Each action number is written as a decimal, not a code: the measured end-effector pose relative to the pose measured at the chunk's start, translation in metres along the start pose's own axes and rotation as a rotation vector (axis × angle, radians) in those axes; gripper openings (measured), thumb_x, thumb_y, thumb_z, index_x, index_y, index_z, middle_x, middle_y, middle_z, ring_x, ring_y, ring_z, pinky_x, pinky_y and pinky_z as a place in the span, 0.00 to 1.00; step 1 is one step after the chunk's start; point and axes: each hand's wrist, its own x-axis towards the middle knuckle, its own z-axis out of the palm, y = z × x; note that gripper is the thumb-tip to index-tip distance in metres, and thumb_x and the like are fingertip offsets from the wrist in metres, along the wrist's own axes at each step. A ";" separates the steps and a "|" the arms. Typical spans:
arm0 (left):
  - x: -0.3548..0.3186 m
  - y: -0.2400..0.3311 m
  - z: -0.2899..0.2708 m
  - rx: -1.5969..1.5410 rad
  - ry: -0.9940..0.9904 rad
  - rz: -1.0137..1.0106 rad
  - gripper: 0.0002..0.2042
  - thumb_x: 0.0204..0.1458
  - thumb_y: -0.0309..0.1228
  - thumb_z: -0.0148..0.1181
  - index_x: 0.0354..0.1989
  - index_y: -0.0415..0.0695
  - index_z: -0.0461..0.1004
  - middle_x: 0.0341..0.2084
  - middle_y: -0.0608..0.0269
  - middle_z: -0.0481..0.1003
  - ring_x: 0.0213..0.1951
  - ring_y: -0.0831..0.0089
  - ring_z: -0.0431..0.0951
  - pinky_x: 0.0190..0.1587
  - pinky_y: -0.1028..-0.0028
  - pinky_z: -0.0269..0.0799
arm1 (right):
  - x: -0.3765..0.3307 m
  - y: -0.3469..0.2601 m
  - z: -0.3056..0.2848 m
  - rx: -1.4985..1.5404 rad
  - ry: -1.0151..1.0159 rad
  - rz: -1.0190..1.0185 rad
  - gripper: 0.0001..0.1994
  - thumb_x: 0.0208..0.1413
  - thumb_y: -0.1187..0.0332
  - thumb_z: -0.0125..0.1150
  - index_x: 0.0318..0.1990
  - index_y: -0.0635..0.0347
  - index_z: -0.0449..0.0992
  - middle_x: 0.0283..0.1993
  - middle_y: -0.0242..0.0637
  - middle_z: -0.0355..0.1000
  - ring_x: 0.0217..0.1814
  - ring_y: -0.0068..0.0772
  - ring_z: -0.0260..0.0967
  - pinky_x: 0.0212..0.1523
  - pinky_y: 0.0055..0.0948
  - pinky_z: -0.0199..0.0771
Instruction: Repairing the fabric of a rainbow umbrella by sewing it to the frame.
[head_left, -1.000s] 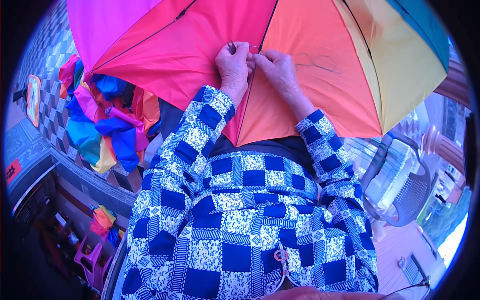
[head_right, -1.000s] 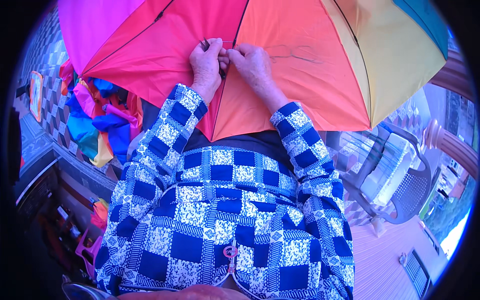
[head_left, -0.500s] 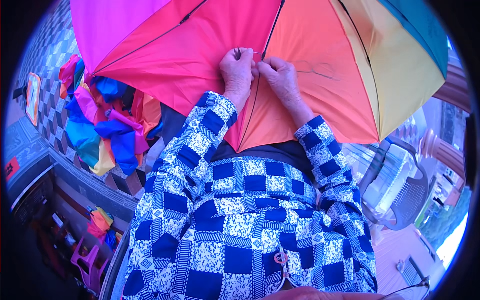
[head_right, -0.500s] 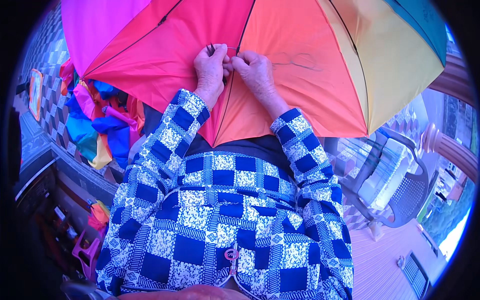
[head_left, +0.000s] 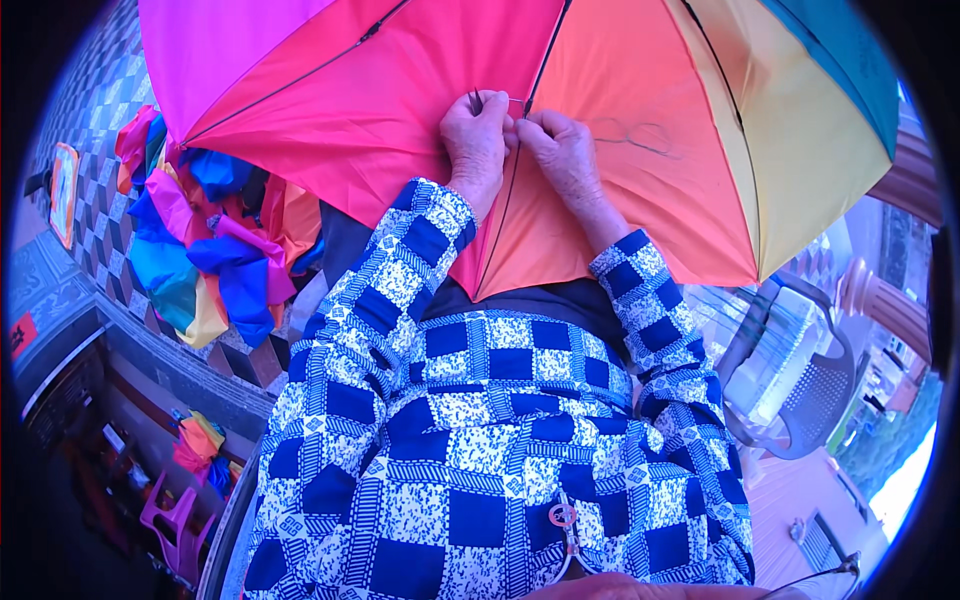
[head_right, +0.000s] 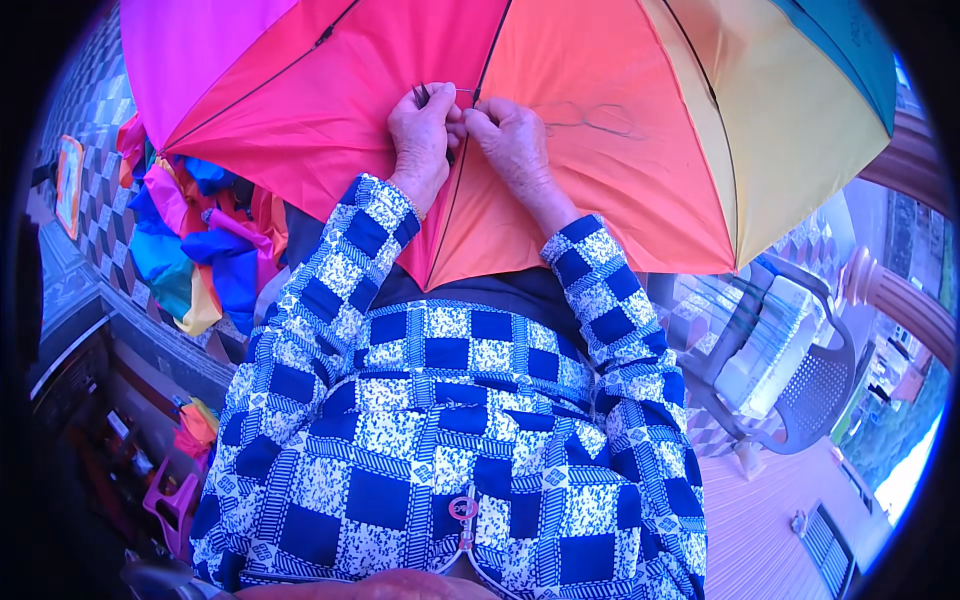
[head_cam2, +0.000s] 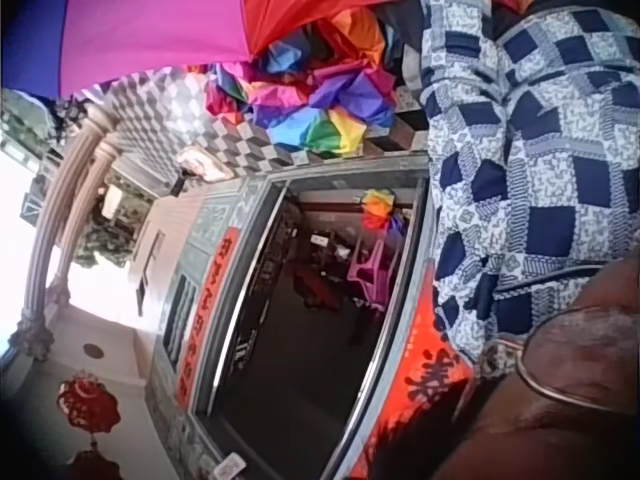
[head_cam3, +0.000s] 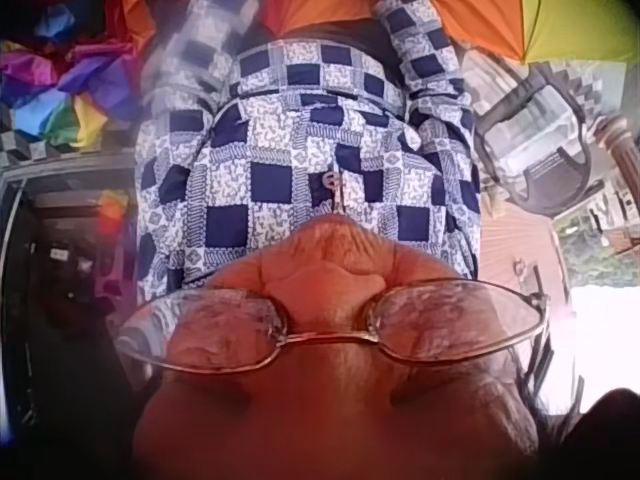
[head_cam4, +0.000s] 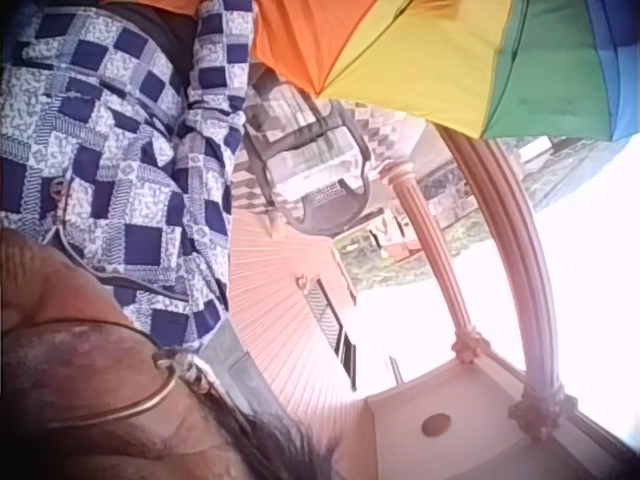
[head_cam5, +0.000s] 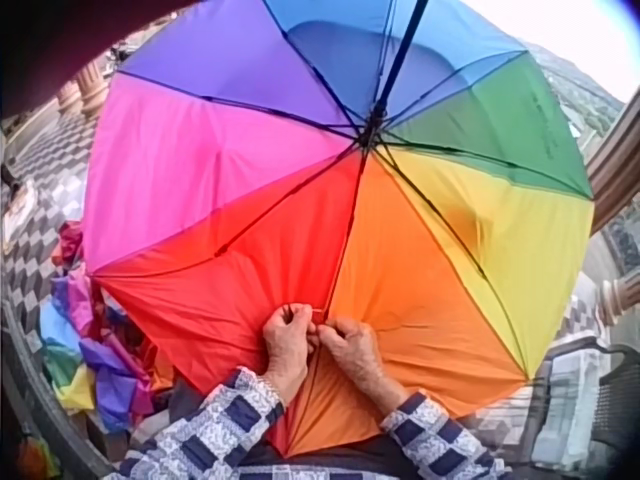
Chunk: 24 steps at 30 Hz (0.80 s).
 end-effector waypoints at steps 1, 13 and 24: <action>0.000 0.000 0.000 0.000 -0.002 0.001 0.05 0.51 0.30 0.55 0.26 0.45 0.68 0.14 0.71 0.67 0.13 0.82 0.65 0.14 0.83 0.57 | 0.000 0.000 0.000 0.001 -0.003 0.004 0.13 0.45 0.61 0.55 0.27 0.64 0.75 0.23 0.47 0.71 0.28 0.41 0.72 0.31 0.34 0.70; 0.003 0.000 0.001 0.040 -0.034 -0.013 0.05 0.49 0.29 0.57 0.26 0.44 0.69 0.15 0.71 0.67 0.14 0.82 0.65 0.15 0.83 0.58 | 0.000 0.001 -0.001 -0.004 -0.014 0.009 0.14 0.46 0.61 0.55 0.28 0.65 0.75 0.24 0.47 0.71 0.28 0.40 0.72 0.31 0.33 0.69; 0.000 -0.001 0.002 0.032 0.006 0.016 0.04 0.49 0.29 0.57 0.26 0.44 0.70 0.15 0.70 0.67 0.14 0.82 0.66 0.15 0.83 0.58 | 0.000 0.004 0.000 0.036 -0.018 0.021 0.14 0.46 0.61 0.55 0.29 0.65 0.75 0.23 0.46 0.71 0.27 0.37 0.71 0.30 0.31 0.69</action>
